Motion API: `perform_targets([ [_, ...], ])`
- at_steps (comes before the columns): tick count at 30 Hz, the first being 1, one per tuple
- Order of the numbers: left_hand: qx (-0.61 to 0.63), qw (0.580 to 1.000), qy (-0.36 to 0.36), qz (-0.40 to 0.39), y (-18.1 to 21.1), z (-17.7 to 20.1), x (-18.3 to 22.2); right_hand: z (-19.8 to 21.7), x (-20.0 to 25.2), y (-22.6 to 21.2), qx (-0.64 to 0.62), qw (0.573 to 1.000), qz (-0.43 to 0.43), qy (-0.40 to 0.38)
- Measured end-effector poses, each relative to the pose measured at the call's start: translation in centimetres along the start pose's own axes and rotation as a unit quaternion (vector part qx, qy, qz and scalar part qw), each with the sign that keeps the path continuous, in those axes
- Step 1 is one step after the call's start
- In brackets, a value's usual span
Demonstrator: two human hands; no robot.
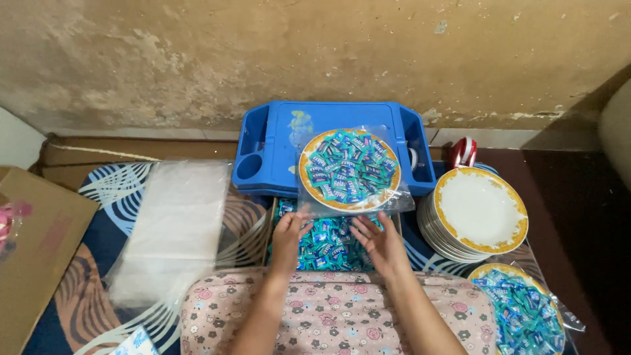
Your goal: Arranging small blue packets onto a decorative plate and then sliding the plate into a clear plastic bag for packaging.
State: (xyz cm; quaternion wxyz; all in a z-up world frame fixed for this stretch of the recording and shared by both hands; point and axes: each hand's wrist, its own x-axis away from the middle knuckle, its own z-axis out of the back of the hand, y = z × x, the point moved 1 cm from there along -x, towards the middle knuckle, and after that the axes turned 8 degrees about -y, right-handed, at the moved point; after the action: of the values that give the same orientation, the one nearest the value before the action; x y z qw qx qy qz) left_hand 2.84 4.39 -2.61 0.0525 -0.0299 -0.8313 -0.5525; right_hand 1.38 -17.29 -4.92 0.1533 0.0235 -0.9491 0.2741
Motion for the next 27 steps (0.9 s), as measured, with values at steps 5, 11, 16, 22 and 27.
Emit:
perform_targets([
  [5,0.001,1.000,0.000,0.002,0.5,-0.9,1.0,-1.7,-2.4,-0.9,0.021,0.998,0.050,-0.025],
  [11,0.104,0.994,-0.015,0.024,-1.5,-0.9,1.6,-2.3,-2.8,-0.9,0.019,0.995,0.101,0.001],
  [16,0.340,0.936,0.016,0.092,-2.9,-2.1,2.2,-1.5,-2.6,-0.8,0.027,0.995,0.095,0.006],
  [22,0.472,0.854,-0.167,0.141,-7.6,0.4,-1.6,0.0,-0.3,-0.5,0.048,0.992,0.109,-0.031],
  [27,0.406,0.879,-0.173,0.179,-4.9,0.7,-2.7,5.5,-0.5,0.8,0.068,0.990,0.125,-0.021],
])
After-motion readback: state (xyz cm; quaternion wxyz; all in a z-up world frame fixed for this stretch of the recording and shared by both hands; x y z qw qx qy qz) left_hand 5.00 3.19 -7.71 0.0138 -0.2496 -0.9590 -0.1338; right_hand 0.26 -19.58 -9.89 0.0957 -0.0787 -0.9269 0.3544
